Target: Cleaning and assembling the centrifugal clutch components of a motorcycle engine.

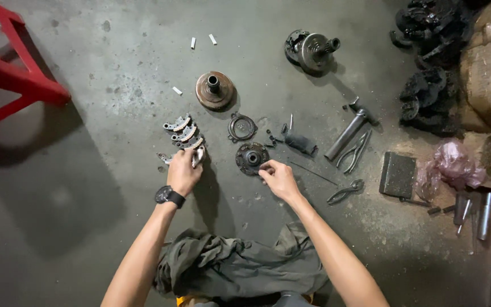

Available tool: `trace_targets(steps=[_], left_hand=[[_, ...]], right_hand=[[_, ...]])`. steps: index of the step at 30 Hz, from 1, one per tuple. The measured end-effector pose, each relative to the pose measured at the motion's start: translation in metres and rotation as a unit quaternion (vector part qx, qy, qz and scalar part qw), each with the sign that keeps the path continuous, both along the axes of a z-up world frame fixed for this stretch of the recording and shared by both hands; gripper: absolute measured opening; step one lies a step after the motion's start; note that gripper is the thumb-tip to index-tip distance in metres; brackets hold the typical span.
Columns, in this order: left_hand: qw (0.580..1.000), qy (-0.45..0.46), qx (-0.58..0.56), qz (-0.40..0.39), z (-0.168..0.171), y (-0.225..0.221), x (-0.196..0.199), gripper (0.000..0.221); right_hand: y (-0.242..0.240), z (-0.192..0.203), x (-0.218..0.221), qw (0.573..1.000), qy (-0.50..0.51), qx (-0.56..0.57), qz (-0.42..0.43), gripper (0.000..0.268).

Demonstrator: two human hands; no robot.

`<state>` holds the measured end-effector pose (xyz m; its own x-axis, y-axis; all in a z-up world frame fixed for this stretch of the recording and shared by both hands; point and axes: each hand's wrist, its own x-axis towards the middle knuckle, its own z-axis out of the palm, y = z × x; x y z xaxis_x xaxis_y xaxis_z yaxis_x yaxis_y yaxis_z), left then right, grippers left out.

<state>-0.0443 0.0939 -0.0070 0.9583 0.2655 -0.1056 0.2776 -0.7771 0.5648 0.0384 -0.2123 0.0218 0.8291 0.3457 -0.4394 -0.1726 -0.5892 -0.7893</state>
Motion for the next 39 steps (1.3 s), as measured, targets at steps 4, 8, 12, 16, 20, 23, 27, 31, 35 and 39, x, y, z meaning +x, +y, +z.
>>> trace_targets(steps=[4, 8, 12, 16, 20, 23, 27, 31, 35, 39], left_hand=[[0.968, 0.004, -0.239, 0.072, 0.005, -0.006, 0.012, 0.046], [0.772, -0.04, -0.615, 0.154, 0.042, -0.044, 0.029, 0.054], [0.735, -0.109, -0.654, 0.143, 0.022, -0.091, 0.037, 0.05], [0.887, -0.186, -0.422, 0.037, 0.067, -0.112, 0.04, 0.048], [0.958, -0.217, -0.16, -0.1, 0.062, -0.102, 0.037, 0.055], [0.969, -0.182, -0.075, -0.148, 0.041, -0.1, 0.027, 0.052], [0.968, -0.121, 0.026, -0.218, 0.025, -0.114, 0.023, 0.039], [0.964, -0.107, 0.057, -0.238, -0.005, -0.14, 0.024, 0.032], [0.96, -0.092, 0.065, -0.257, -0.012, -0.147, 0.025, 0.024], [0.966, -0.075, 0.03, -0.247, -0.025, -0.14, 0.024, 0.019]], right_hand=[[0.008, -0.015, -0.002, 0.993, 0.056, 0.093, -0.049, 0.023], [0.035, 0.008, -0.001, 0.922, 0.25, 0.277, -0.102, 0.032], [0.047, 0.034, -0.001, 0.748, 0.343, 0.53, -0.204, 0.035], [0.018, -0.004, 0.014, 0.757, 0.273, 0.559, -0.201, 0.034], [-0.015, 0.005, 0.037, 0.8, 0.243, 0.489, -0.25, 0.029], [-0.038, -0.038, 0.036, 0.875, 0.136, 0.39, -0.254, 0.028], [-0.04, -0.069, 0.02, 0.959, -0.024, 0.211, -0.189, 0.037], [-0.008, -0.003, 0.017, 0.976, -0.21, -0.022, -0.051, 0.044], [0.002, -0.004, 0.026, 0.927, -0.344, -0.11, 0.099, 0.048], [0.007, -0.005, 0.03, 0.919, -0.335, -0.152, 0.142, 0.046]])
